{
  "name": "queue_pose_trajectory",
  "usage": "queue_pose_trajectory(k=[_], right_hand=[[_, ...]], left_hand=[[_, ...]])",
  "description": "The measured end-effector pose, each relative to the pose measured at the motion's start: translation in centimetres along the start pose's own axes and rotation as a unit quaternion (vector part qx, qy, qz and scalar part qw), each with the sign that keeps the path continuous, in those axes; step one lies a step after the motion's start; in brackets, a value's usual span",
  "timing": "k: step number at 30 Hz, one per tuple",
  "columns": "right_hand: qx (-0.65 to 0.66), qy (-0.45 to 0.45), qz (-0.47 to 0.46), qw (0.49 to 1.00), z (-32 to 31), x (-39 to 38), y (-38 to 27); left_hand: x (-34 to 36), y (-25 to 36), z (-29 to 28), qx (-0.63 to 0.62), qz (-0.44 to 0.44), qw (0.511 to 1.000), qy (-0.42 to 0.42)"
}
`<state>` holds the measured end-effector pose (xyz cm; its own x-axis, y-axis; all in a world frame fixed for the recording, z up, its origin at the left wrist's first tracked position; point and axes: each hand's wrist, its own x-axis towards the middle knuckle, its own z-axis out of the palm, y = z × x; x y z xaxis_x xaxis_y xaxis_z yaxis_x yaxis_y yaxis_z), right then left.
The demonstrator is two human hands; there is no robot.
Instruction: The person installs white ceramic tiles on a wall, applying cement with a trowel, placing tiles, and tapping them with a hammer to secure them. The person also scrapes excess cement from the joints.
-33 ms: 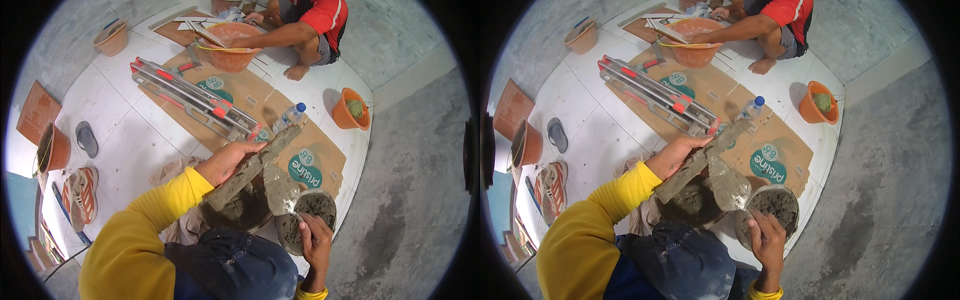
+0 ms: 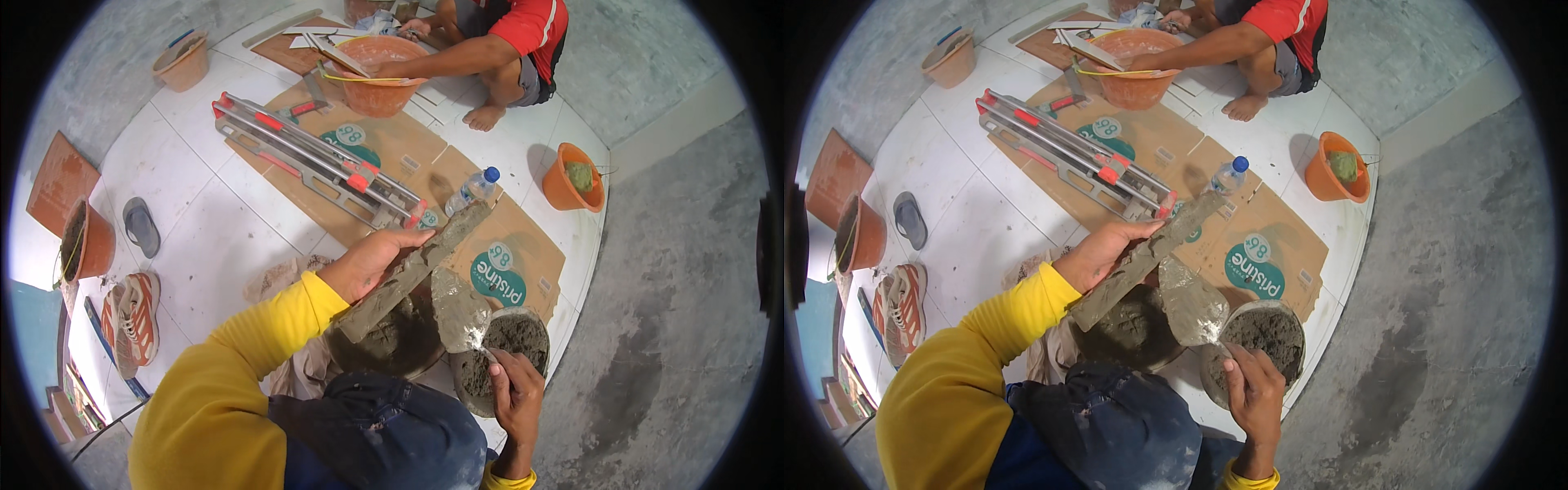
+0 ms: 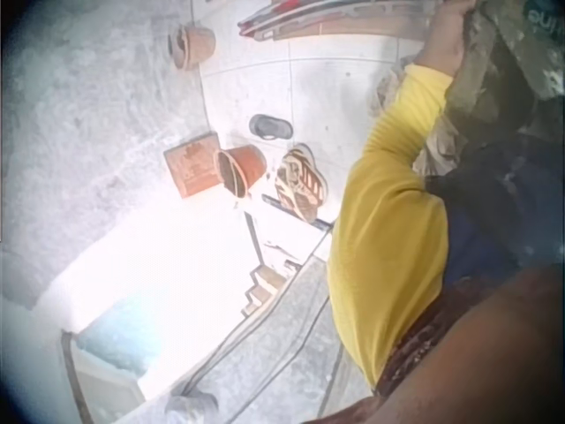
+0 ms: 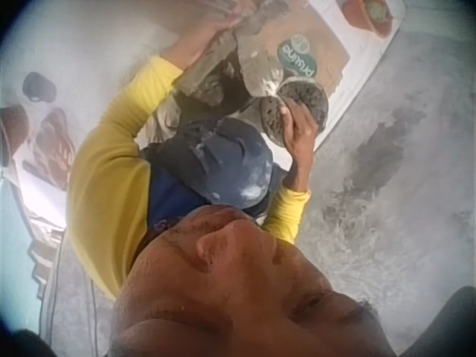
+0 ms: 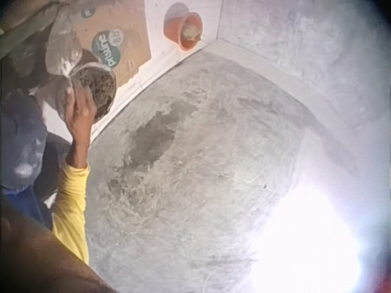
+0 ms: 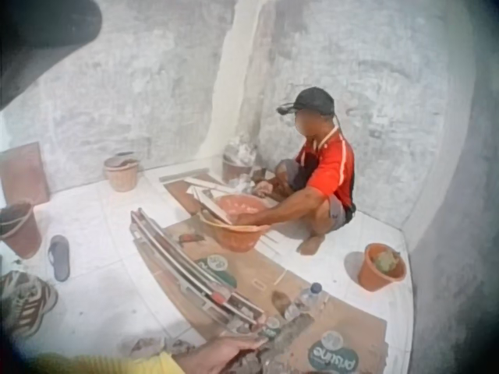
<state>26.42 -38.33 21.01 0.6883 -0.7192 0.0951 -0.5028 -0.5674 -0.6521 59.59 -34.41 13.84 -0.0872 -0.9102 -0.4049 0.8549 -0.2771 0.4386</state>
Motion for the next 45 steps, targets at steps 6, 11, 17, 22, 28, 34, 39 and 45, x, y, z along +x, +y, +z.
queue_pose_trajectory(k=[6, 11, 17, 22, 28, 34, 39, 45], right_hand=[[-0.001, -0.003, -0.013, 1.0, 1.2, 0.2, -0.2], [0.004, 0.01, -0.001, 1.0, 1.0, -0.3, -0.2], [-0.008, 0.054, 0.0, 0.999, 0.3, -0.1, 1.0], [0.09, 0.098, 0.073, 0.988, 0.8, 0.2, 2.3], [0.151, 0.103, 0.085, 0.98, 0.9, 0.2, 4.0], [0.221, 0.033, 0.116, 0.968, -1.3, 0.1, 4.2], [0.192, -0.018, 0.14, 0.971, -3.6, 1.3, 4.4], [0.22, 0.071, 0.124, 0.965, -0.2, 0.9, 4.3]], left_hand=[[0.5, 0.8, 0.8, -0.042, 0.012, 0.999, -0.015], [-0.1, 1.6, 0.9, -0.008, 0.017, 1.0, 0.02], [-0.3, 0.9, 0.5, -0.001, -0.003, 1.0, -0.024], [-0.9, 0.5, -0.4, 0.01, -0.012, 0.996, -0.092], [-1.2, 0.3, -1.2, -0.005, -0.036, 0.99, -0.135], [-1.7, 0.8, -1.0, 0.036, -0.046, 0.99, -0.129], [-2.1, 1.1, -1.1, 0.065, -0.055, 0.988, -0.127], [-1.8, 0.3, -2.2, -0.043, -0.064, 0.983, -0.165]])
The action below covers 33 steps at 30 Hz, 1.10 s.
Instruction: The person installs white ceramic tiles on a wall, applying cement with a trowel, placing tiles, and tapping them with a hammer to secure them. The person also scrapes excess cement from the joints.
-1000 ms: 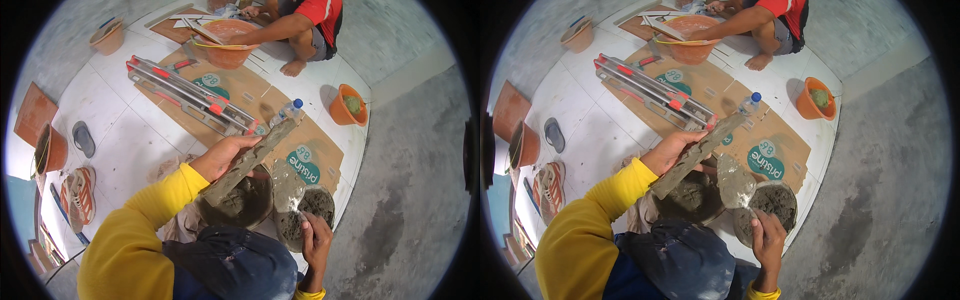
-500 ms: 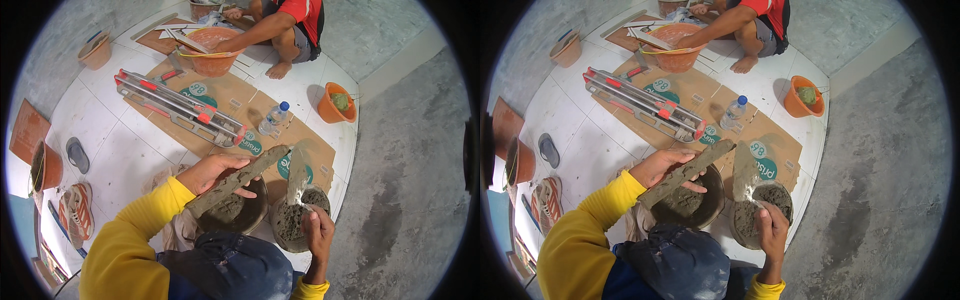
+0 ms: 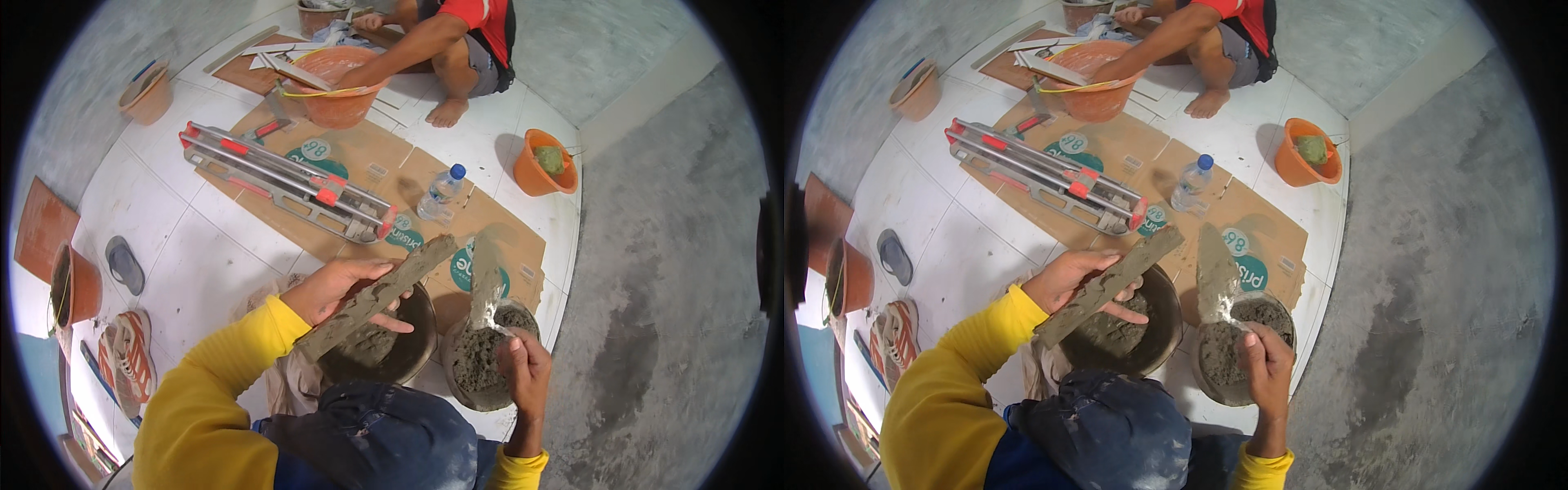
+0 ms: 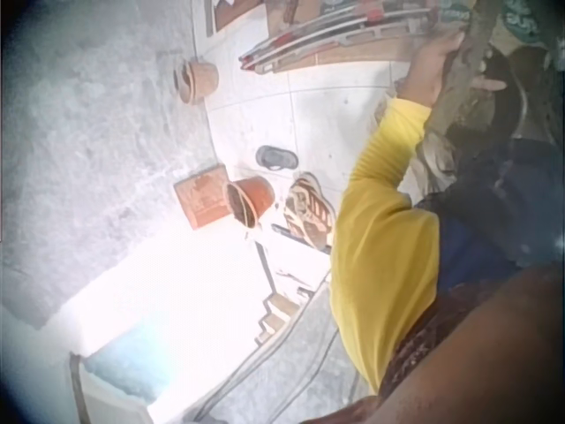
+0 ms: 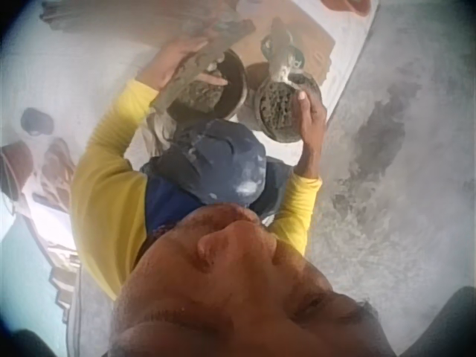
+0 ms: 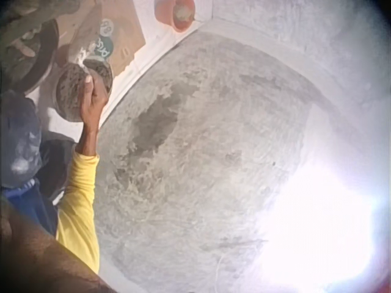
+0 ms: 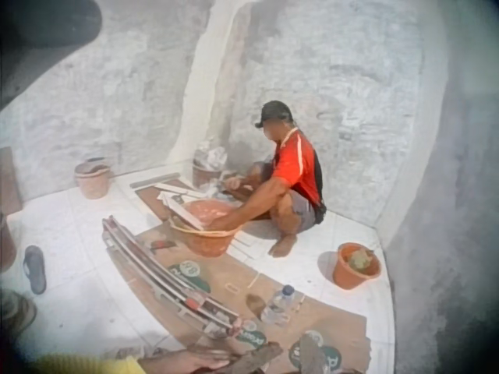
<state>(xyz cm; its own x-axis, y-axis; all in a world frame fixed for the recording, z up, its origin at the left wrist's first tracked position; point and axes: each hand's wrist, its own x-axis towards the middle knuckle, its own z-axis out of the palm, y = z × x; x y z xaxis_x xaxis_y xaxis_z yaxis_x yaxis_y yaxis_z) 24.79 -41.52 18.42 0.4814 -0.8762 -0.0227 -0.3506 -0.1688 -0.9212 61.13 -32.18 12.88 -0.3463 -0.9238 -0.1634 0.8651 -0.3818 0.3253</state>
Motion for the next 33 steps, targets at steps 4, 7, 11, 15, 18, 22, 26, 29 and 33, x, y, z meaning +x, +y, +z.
queue_pose_trajectory(k=[4, 7, 11, 15, 18, 22, 26, 29, 33], right_hand=[[-0.135, -0.006, -0.097, 0.986, 2.1, -1.0, 0.6], [-0.18, 0.007, -0.196, 0.964, 3.3, -1.6, 0.5], [-0.217, 0.007, -0.222, 0.951, 3.6, -1.7, 0.1], [-0.194, 0.065, -0.144, 0.968, 3.1, -1.0, 0.4], [-0.143, 0.063, -0.124, 0.98, 3.1, -0.6, 0.7], [-0.154, 0.03, -0.167, 0.973, 3.7, -0.4, 1.1], [-0.182, 0.022, -0.149, 0.972, 3.5, -0.6, 1.2], [-0.21, 0.045, -0.154, 0.964, 3.0, -0.9, 1.1], [-0.23, 0.096, -0.207, 0.946, 3.6, -0.6, 0.9]], left_hand=[[0.6, -0.4, -0.3, -0.032, 0.019, 0.999, 0.006], [1.0, -0.5, 0.0, -0.014, 0.03, 0.997, 0.063], [1.1, -0.5, 0.3, -0.014, 0.027, 0.997, 0.066], [0.7, -0.8, 0.3, -0.022, 0.008, 0.999, 0.048], [0.6, -1.1, 0.4, -0.032, -0.004, 0.999, 0.025], [0.6, -1.2, 0.7, -0.03, -0.012, 0.999, 0.015], [0.2, -0.8, 0.6, -0.04, 0.014, 0.999, 0.01], [-0.1, -0.6, 0.5, -0.057, 0.031, 0.998, 0.007], [0.3, -0.9, 0.9, -0.074, 0.023, 0.997, 0.003]])
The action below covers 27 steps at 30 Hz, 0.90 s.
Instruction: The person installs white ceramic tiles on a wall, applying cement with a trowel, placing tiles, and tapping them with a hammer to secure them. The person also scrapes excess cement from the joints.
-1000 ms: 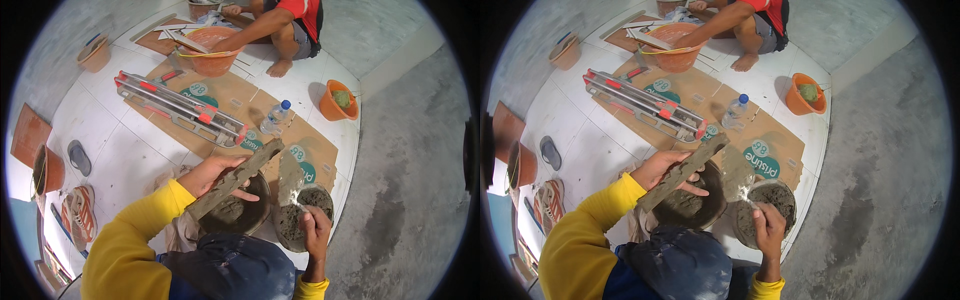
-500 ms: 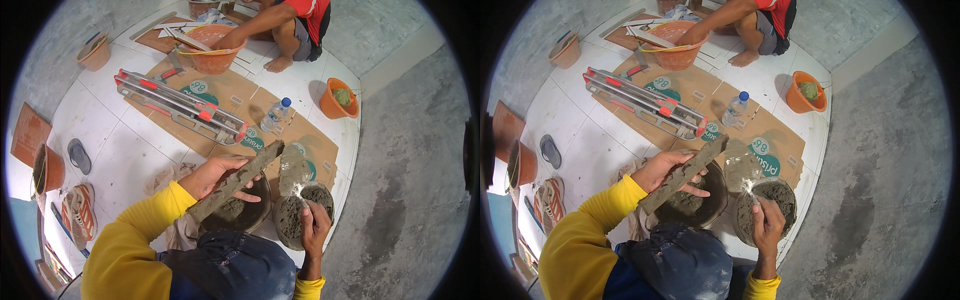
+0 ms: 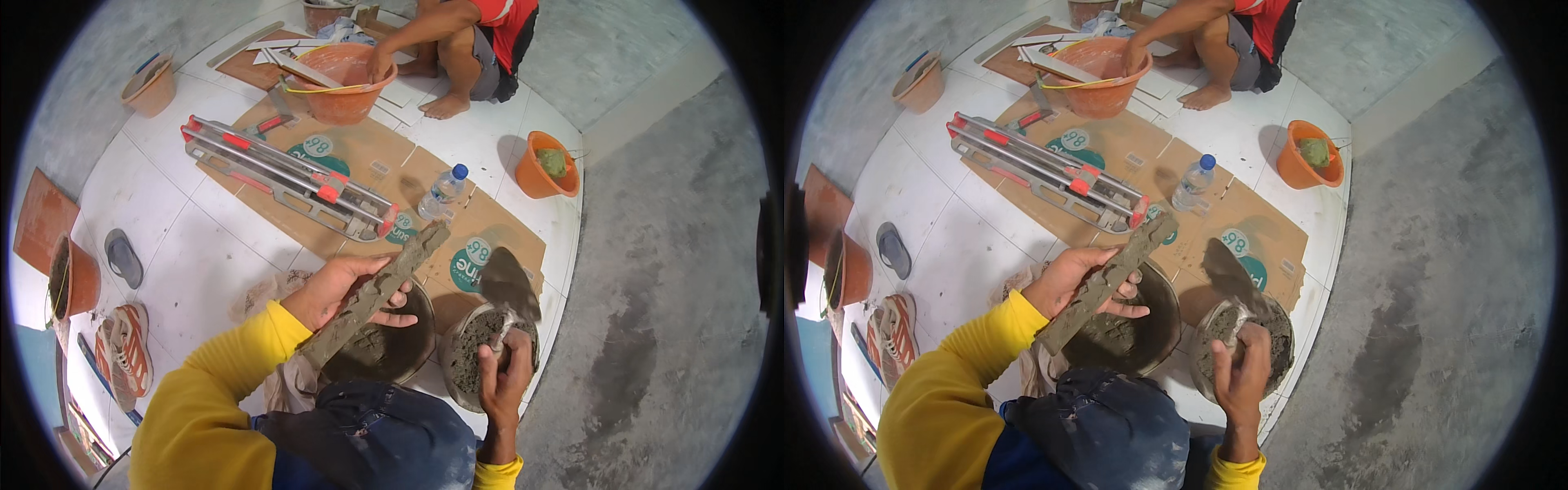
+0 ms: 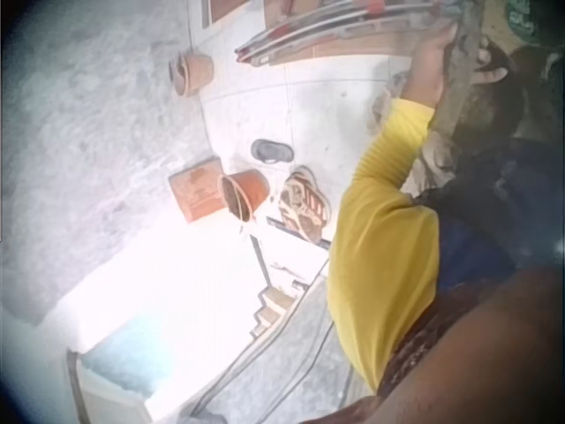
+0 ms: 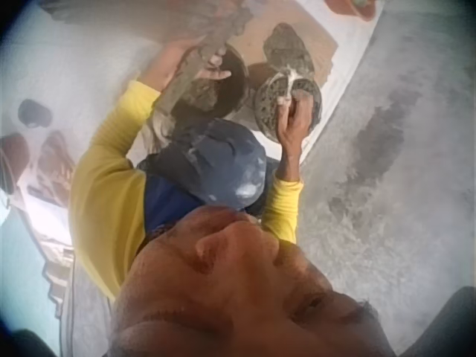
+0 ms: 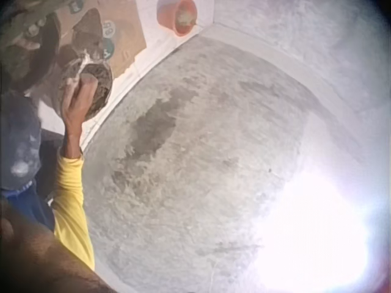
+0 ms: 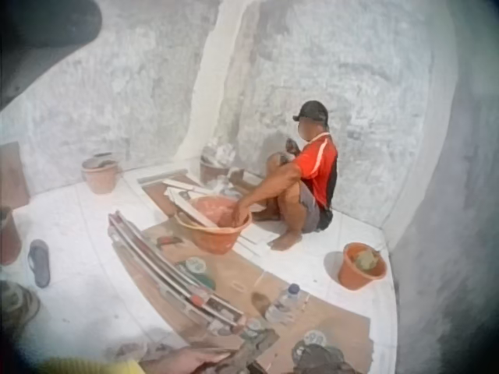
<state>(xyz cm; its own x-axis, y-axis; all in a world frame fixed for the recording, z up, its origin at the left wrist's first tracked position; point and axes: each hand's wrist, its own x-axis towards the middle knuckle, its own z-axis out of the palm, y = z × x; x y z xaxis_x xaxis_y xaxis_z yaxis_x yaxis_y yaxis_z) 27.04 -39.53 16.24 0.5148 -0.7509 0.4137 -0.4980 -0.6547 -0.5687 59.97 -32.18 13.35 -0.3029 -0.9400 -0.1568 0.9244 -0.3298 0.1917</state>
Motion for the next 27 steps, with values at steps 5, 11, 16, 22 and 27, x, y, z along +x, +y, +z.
queue_pose_trajectory(k=[5, 11, 16, 22, 27], right_hand=[[-0.044, -0.013, 0.02, 0.999, 3.8, 2.1, 0.1], [-0.064, -0.033, -0.119, 0.99, 6.9, 4.5, 1.3], [-0.045, -0.054, -0.098, 0.993, 7.2, 4.8, 1.9], [-0.049, -0.054, -0.094, 0.993, 5.8, 3.7, 3.6], [-0.085, -0.039, -0.061, 0.994, 3.4, 1.8, 5.3]], left_hand=[[0.6, -1.0, 1.0, 0.008, -0.02, 1.0, -0.016], [0.4, -1.5, 1.6, 0.003, -0.044, 0.998, 0.036], [0.2, -1.6, 1.5, -0.002, -0.039, 0.999, -0.011], [-0.2, -1.6, 1.3, -0.019, -0.034, 0.999, -0.031], [-1.1, -0.3, 1.2, 0.024, 0.008, 1.0, -0.014]])
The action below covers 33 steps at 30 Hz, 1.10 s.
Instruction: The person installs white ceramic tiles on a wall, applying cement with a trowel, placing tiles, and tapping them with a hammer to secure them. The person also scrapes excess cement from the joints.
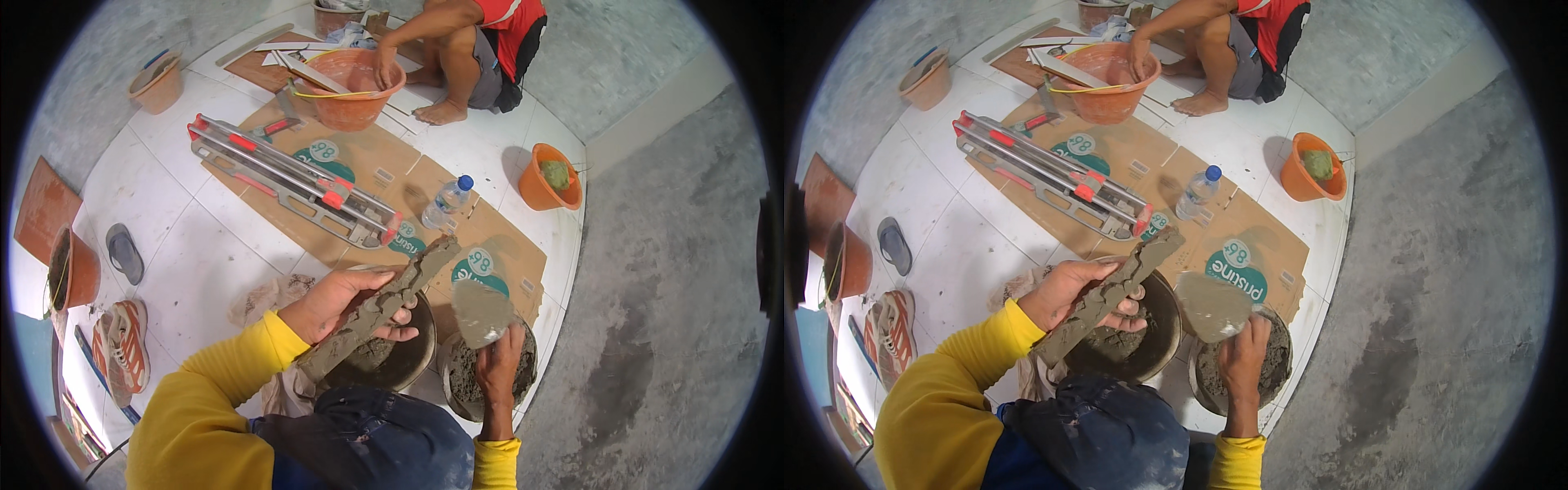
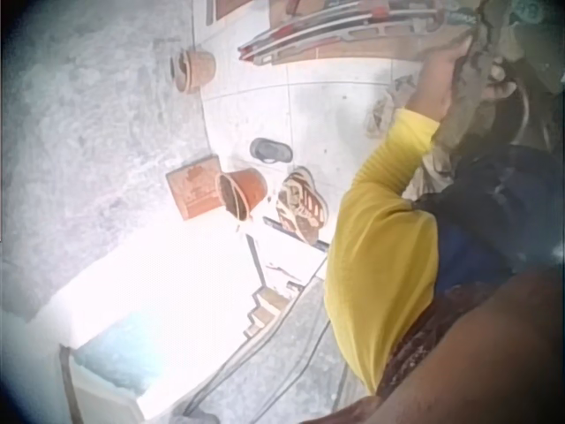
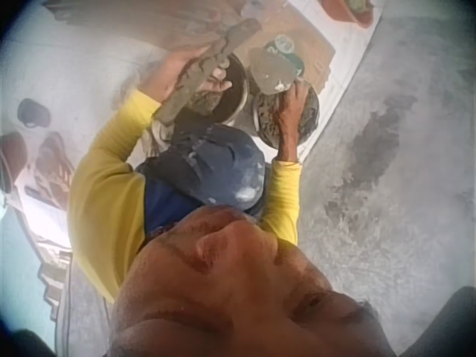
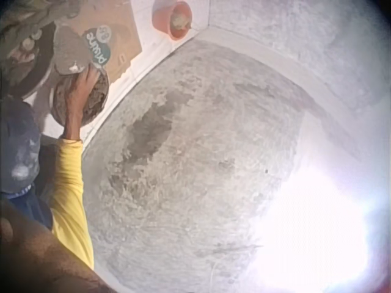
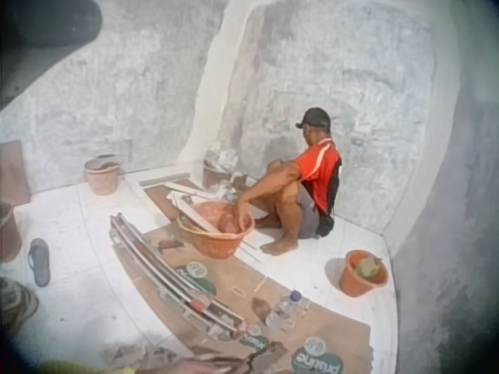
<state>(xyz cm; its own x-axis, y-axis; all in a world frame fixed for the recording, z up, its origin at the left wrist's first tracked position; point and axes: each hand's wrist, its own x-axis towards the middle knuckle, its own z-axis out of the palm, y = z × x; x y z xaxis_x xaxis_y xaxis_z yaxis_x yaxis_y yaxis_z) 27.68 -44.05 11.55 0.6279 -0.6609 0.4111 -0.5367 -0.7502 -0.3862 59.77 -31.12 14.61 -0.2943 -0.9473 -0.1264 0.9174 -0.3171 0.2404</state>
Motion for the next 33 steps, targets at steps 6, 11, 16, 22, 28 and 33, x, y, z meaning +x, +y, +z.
queue_pose_trajectory(k=[6, 11, 16, 22, 28, 33], right_hand=[[0.004, 0.0, 0.015, 1.0, -1.7, -0.4, -1.6], [0.002, -0.046, 0.054, 0.998, -2.3, -0.3, -4.3], [0.027, -0.079, 0.035, 0.996, -2.6, -1.1, -5.5], [0.095, -0.297, 0.142, 0.939, -6.1, -1.4, -7.5], [0.069, -0.423, 0.015, 0.903, -0.5, 3.6, -9.8], [0.097, -0.254, 0.018, 0.962, -4.5, 2.2, -8.9]], left_hand=[[-0.2, 0.3, 0.2, 0.052, 0.023, 0.996, 0.075], [0.0, 0.1, 0.4, 0.073, 0.042, 0.993, 0.083], [-0.1, 0.9, 0.1, 0.08, 0.066, 0.989, 0.107], [-0.9, 5.2, -0.4, 0.039, 0.151, 0.982, 0.11], [2.3, 4.9, 0.9, 0.035, 0.136, 0.987, 0.079], [7.7, 4.2, 2.5, 0.078, 0.111, 0.989, 0.059]])
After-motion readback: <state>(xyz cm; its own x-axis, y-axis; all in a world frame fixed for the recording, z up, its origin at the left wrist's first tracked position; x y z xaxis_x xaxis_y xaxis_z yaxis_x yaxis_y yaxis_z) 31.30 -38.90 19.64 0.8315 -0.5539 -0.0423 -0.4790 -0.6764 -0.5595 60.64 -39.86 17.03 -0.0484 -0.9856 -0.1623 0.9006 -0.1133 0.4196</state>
